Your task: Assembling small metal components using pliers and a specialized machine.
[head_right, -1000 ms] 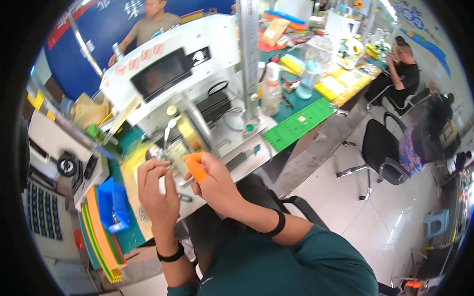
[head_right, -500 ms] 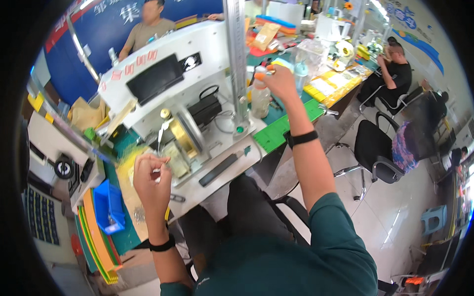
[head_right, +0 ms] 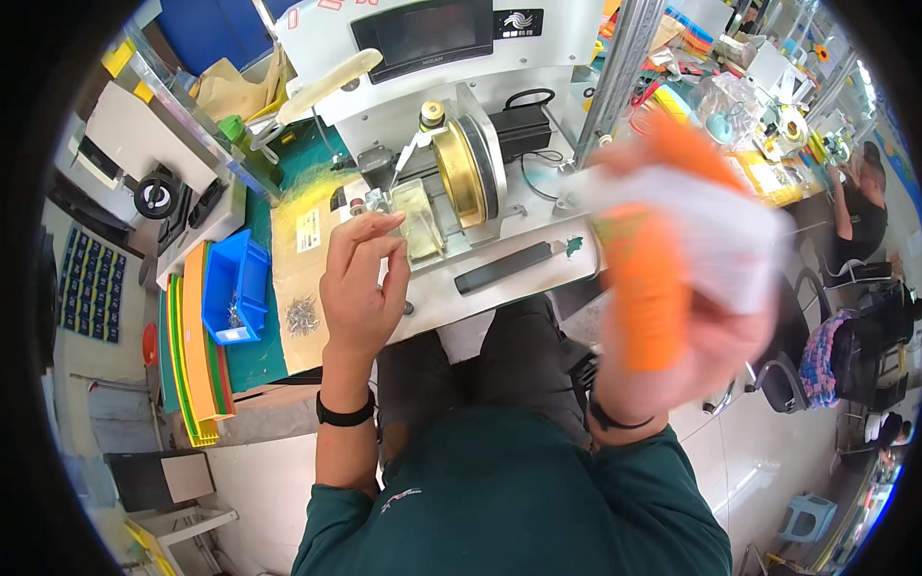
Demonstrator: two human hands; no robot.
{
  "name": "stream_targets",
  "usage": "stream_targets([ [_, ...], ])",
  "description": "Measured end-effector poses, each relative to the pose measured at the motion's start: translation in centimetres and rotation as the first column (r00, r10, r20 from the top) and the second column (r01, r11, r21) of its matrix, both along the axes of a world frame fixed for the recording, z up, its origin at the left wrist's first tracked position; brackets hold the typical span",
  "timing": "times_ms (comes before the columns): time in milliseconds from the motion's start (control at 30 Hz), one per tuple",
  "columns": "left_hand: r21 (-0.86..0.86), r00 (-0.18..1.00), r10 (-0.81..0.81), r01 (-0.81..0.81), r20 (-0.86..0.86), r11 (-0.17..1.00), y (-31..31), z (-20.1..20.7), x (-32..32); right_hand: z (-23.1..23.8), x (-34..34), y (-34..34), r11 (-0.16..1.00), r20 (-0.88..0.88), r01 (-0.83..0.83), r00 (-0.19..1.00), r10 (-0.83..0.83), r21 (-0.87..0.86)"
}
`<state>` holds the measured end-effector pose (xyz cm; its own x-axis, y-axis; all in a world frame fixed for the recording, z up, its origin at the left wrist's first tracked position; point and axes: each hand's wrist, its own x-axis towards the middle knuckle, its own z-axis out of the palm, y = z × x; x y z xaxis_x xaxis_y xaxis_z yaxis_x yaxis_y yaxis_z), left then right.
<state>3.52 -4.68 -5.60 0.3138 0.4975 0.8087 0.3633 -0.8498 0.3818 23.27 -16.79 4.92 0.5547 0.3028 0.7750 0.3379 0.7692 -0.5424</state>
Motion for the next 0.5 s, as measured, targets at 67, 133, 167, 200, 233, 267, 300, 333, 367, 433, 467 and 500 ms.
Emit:
stream_targets([
  [67, 0.006, 1.0, -0.017, 0.017, 0.014, 1.0, 0.0, -0.1, 0.1, -1.0, -1.7, 1.2, 0.986, 0.147, -0.119, 0.98, 0.136, -0.117],
  [133, 0.0, 1.0, -0.011, 0.011, 0.0, 1.0, 0.2, -0.5, 0.0, -1.8, -2.7, 2.2, 0.921, 0.048, -0.201, 0.972, 0.229, -0.333],
  [167, -0.004, 1.0, -0.008, 0.008, -0.014, 1.0, 0.2, -0.7, -0.1, -2.6, -2.9, 2.9, 0.92, 0.047, -0.206, 0.971, 0.234, -0.334],
  [200, -0.005, 1.0, -0.007, 0.007, -0.011, 1.0, 0.2, -0.6, -0.1, -3.4, -2.9, 3.8, 0.912, 0.096, -0.168, 0.971, 0.218, -0.374],
  [233, -0.009, 1.0, -0.013, 0.012, -0.016, 1.0, 0.3, -0.6, 0.0, -4.1, -2.9, 4.6, 0.904, 0.144, -0.128, 0.969, 0.202, -0.409],
  [267, -0.012, 1.0, -0.018, 0.018, -0.021, 1.0, 0.3, -0.6, 0.0, -4.7, -3.1, 5.3, 0.904, 0.145, -0.128, 0.968, 0.203, -0.408],
  [300, -0.012, 1.0, -0.016, 0.016, -0.02, 1.0, 0.4, -0.6, 0.0, -5.2, -3.3, 5.9, 0.916, 0.184, -0.113, 0.963, 0.196, -0.384],
  [333, -0.006, 1.0, -0.019, 0.019, -0.017, 1.0, 0.4, -0.7, 0.0, -5.6, -3.5, 6.4, 0.928, 0.223, -0.099, 0.957, 0.188, -0.358],
  [367, 0.0, 1.0, -0.021, 0.021, -0.014, 1.0, 0.5, -0.7, 0.0, -5.9, -3.7, 6.8, 0.928, 0.224, -0.1, 0.956, 0.189, -0.358],
  [433, 0.007, 1.0, -0.017, 0.017, -0.015, 1.0, 0.5, -0.6, 0.1, -6.2, -4.0, 7.3, 0.92, 0.206, -0.128, 0.954, 0.216, -0.371],
  [467, 0.015, 1.0, -0.014, 0.015, -0.018, 1.0, 0.5, -0.6, 0.1, -6.2, -4.1, 7.4, 0.919, 0.206, -0.128, 0.954, 0.216, -0.372],
  [500, 0.015, 1.0, -0.014, 0.014, -0.018, 1.0, 0.6, -0.7, 0.1, -6.1, -4.1, 7.5, 0.915, 0.206, -0.119, 0.955, 0.211, -0.385],
])
